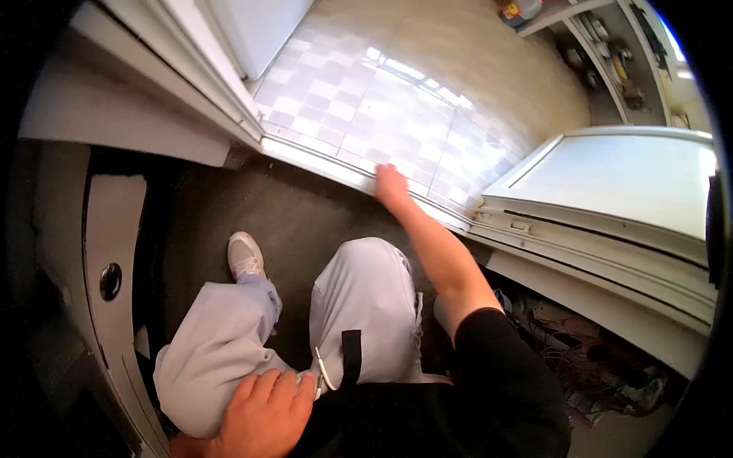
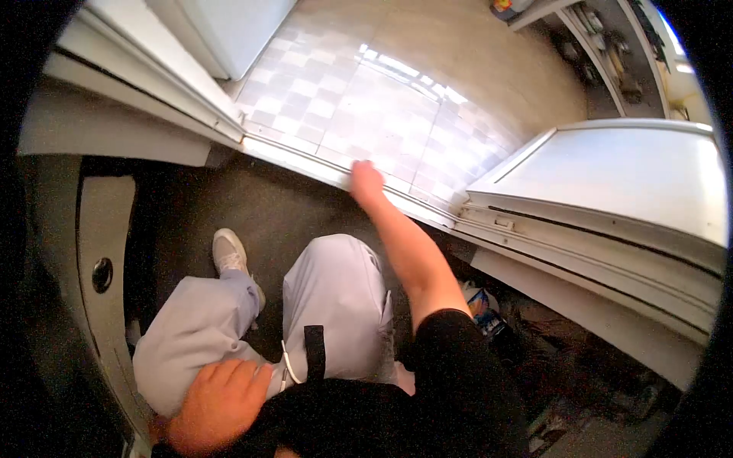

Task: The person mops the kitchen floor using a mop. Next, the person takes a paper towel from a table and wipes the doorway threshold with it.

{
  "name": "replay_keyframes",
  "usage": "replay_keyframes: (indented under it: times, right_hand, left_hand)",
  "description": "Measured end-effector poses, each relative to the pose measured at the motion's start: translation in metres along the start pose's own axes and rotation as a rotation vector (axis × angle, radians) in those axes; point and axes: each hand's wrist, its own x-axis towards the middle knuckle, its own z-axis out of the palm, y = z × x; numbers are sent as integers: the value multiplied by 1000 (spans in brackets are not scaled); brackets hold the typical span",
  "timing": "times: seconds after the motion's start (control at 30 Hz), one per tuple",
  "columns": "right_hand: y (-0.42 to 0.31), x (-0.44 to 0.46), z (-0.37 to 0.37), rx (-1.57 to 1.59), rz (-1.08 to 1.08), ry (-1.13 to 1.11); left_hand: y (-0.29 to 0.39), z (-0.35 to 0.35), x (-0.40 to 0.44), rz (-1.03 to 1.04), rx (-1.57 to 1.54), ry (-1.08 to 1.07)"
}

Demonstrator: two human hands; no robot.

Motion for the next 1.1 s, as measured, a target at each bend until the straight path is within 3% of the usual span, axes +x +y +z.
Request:
replay_keyframes:
  times: [0.07,0.1,0.13,0.2,0.27,0.33,0.4,0.47,0.57,0.67,0.93,1.1]
  right_hand:
    - [-30,34,5,243,-37,12]
    - [-44,47,2,549,-151,61]
    - [-62,53,-9,940,-93,136]
    - [-84,56,-46,1763,-128,41]
    - [-70,38,-77,1895,-131,7]
    - [-29,29,-72,1625,11,102]
    - [9,12,-61,1039,145,121]
    - [43,5,-36,423,46,70]
    - [34,-3,-18,216,62,-107]
    - [-15,-4,-22,-39,17,-107]
    - [-120,52,-20,122,-237,-45]
    - [-202,96,-8,309,-104,39]
  left_hand:
    - [0,-3,2,8,23,-13]
    - [0,-4,2,15,33,-14]
    - [0,-4,2,23,44,-15]
    - [-1,-5,2,29,51,-16]
    - [2,-4,2,37,36,9]
    - [2,3,-3,15,47,6]
    - [2,5,-5,-4,36,19]
    - [4,-1,-3,-18,6,38]
    - [1,-5,-3,-4,16,34]
    - [1,-4,-4,-17,33,14]
    - [1,2,3,-15,10,53]
    - [-5,14,0,-25,119,119]
